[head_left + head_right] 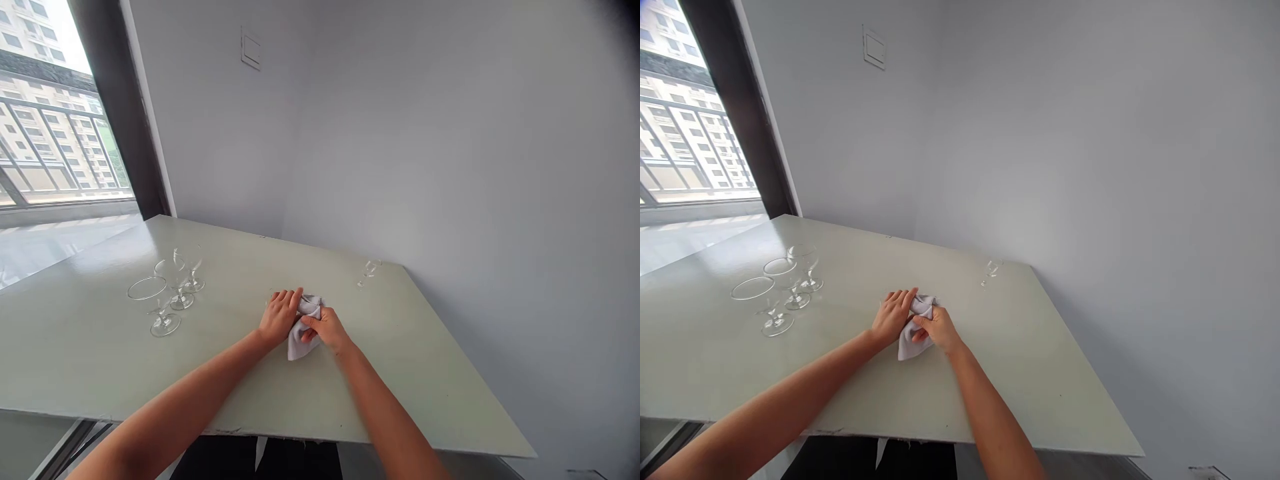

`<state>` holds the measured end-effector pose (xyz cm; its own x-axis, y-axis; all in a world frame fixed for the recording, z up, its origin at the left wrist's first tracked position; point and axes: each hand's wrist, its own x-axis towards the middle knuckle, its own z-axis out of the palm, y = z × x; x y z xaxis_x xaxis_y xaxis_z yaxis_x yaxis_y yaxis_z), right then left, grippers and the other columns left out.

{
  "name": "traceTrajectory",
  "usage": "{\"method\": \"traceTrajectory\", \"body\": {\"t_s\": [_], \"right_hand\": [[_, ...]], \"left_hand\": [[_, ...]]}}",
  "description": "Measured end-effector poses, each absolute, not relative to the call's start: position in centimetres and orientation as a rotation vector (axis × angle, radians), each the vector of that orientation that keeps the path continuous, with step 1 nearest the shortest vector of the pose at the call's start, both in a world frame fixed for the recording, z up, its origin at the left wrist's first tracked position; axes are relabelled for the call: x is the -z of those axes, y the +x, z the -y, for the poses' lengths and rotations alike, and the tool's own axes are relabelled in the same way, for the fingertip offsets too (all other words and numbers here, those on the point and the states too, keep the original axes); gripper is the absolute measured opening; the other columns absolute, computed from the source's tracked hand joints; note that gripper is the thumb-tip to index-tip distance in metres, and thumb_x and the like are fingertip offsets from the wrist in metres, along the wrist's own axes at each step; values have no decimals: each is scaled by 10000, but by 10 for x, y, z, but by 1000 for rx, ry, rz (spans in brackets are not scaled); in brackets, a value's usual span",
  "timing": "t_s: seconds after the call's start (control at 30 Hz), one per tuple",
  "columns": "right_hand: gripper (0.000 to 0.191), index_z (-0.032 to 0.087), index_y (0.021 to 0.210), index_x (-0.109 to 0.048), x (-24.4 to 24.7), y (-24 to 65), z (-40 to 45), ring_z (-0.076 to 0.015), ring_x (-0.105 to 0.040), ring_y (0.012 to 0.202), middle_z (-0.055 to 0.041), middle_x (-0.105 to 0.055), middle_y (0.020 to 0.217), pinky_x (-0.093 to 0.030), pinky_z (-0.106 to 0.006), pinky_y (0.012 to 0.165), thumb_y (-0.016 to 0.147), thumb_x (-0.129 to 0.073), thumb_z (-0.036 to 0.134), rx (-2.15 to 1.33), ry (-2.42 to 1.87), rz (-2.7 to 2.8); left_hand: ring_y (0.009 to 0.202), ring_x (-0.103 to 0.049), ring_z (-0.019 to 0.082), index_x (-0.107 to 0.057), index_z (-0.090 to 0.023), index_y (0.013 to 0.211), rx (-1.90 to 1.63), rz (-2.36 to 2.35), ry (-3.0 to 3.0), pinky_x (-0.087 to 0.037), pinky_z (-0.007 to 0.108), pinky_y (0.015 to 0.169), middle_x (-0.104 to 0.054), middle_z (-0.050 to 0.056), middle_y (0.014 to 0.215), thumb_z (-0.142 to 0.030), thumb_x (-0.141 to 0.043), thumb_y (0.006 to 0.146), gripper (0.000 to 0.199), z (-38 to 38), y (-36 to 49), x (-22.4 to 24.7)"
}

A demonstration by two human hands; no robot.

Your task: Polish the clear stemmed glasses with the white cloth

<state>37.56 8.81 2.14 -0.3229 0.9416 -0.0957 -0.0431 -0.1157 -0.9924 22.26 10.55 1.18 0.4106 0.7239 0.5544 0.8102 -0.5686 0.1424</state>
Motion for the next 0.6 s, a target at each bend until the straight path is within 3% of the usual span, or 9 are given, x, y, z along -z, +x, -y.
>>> {"method": "traceTrajectory", "body": {"t_s": [0.13, 0.2, 0.3, 0.37, 0.43, 0.5, 0.6], "right_hand": [[297, 151, 761, -607, -11, 376, -94, -95, -529, 373, 21, -596, 519, -465, -215, 393, 655, -706, 410, -1629, -937, 950], [284, 150, 729, -605, -10, 378, -94, -80, -497, 350, 31, -573, 480, -439, -194, 374, 666, -700, 410, -1667, -873, 889], [276, 139, 716, -614, -14, 386, -92, -81, -511, 363, 15, -597, 519, -429, -193, 380, 676, -695, 399, -1650, -867, 1040], [266, 133, 772, -633, -20, 394, -88, -87, -534, 391, 6, -618, 575, -441, -204, 407, 685, -693, 376, -1589, -900, 1232], [256, 128, 819, -645, -28, 406, -83, -90, -543, 410, 4, -623, 602, -445, -212, 430, 699, -686, 350, -1570, -915, 1446], [237, 121, 809, -650, -35, 417, -79, -99, -556, 432, -3, -626, 618, -456, -227, 453, 705, -682, 332, -1653, -879, 1630], [229, 110, 747, -644, -42, 427, -77, -123, -577, 453, -17, -633, 627, -470, -248, 459, 700, -684, 331, -1782, -787, 1734]], "left_hand": [[1076, -492, 251, -435, -194, 1237, 820, 1240, -2389, -237, 467, 1020, -573, 112, 1072, -219, -449, 846, 392, -109, 221, -19], [996, -537, 224, -471, -204, 1193, 789, 1201, -2405, -188, 472, 1048, -597, 92, 1005, -233, -448, 853, 342, -111, 218, -21], [819, -583, 181, -501, -211, 1142, 770, 1177, -2541, -218, 453, 1032, -621, 55, 871, -320, -483, 846, 315, -114, 212, -26], [771, -588, 177, -529, -212, 1092, 795, 1235, -2693, -320, 412, 955, -628, 42, 815, -429, -492, 827, 345, -116, 207, -30], [687, -585, 166, -578, -206, 959, 759, 1362, -2972, -423, 328, 773, -622, 25, 735, -533, -461, 805, 380, -117, 202, -37], [583, -567, 145, -582, -182, 792, 545, 1443, -3418, -421, 260, 593, -603, 18, 655, -593, -385, 808, 457, -118, 198, -46], [511, -553, 127, -543, -152, 703, 125, 1345, -3950, -403, 237, 522, -589, 29, 607, -606, -256, 840, 554, -117, 197, -58]]}}
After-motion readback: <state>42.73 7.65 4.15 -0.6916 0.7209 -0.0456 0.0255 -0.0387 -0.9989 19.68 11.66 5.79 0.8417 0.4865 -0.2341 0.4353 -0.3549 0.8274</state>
